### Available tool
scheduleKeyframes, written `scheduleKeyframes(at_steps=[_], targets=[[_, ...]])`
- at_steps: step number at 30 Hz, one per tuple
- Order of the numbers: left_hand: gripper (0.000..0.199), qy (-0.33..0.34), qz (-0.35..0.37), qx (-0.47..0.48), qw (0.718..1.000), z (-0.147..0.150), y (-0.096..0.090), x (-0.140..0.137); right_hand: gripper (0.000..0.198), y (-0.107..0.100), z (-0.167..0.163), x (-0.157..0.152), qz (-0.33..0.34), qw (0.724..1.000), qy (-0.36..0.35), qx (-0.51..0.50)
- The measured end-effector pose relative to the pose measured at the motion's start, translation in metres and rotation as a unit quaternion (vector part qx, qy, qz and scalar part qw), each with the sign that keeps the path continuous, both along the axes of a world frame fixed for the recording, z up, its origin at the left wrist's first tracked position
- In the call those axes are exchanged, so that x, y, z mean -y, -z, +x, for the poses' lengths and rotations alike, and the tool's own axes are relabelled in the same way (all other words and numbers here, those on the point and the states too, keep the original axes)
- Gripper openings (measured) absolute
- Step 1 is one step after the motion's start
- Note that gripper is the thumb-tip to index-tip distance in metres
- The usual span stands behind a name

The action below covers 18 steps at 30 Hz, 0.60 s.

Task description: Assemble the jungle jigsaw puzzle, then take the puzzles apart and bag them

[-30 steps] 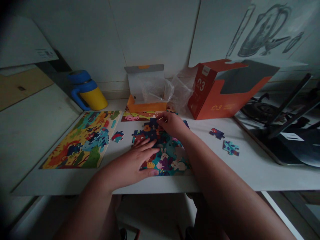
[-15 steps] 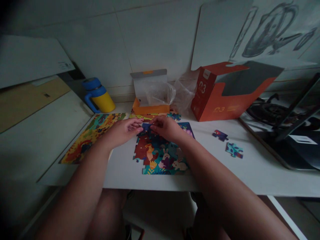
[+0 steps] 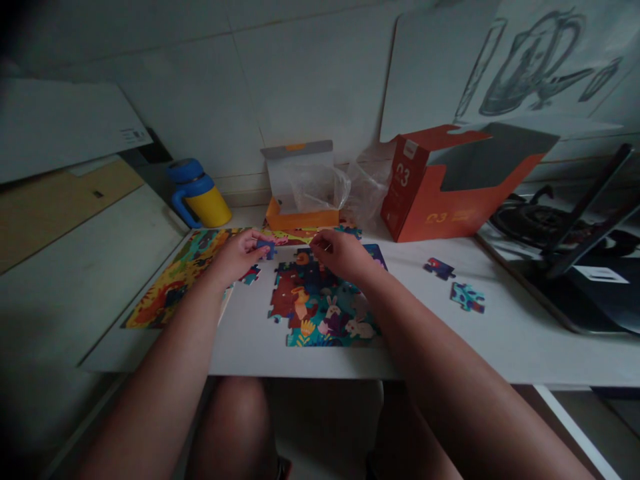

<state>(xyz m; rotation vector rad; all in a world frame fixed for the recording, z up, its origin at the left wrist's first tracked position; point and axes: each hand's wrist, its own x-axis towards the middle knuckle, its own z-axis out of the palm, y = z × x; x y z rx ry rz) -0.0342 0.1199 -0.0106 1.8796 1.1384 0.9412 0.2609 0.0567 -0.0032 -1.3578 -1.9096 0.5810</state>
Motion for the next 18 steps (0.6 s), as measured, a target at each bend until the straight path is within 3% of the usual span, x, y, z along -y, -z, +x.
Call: scheduleKeyframes(at_steps=[7, 18], targets=[[0.023, -0.004, 0.024, -0.043, 0.999, 0.004, 0.018, -0.014, 0.014, 0.001, -0.003, 0.004, -0.01, 0.998, -0.04, 0.056], [0.018, -0.016, 0.079, -0.157, 0.984, 0.003, 0.014, -0.012, 0.015, 0.002, -0.003, 0.004, 0.002, 0.992, -0.056, 0.113]])
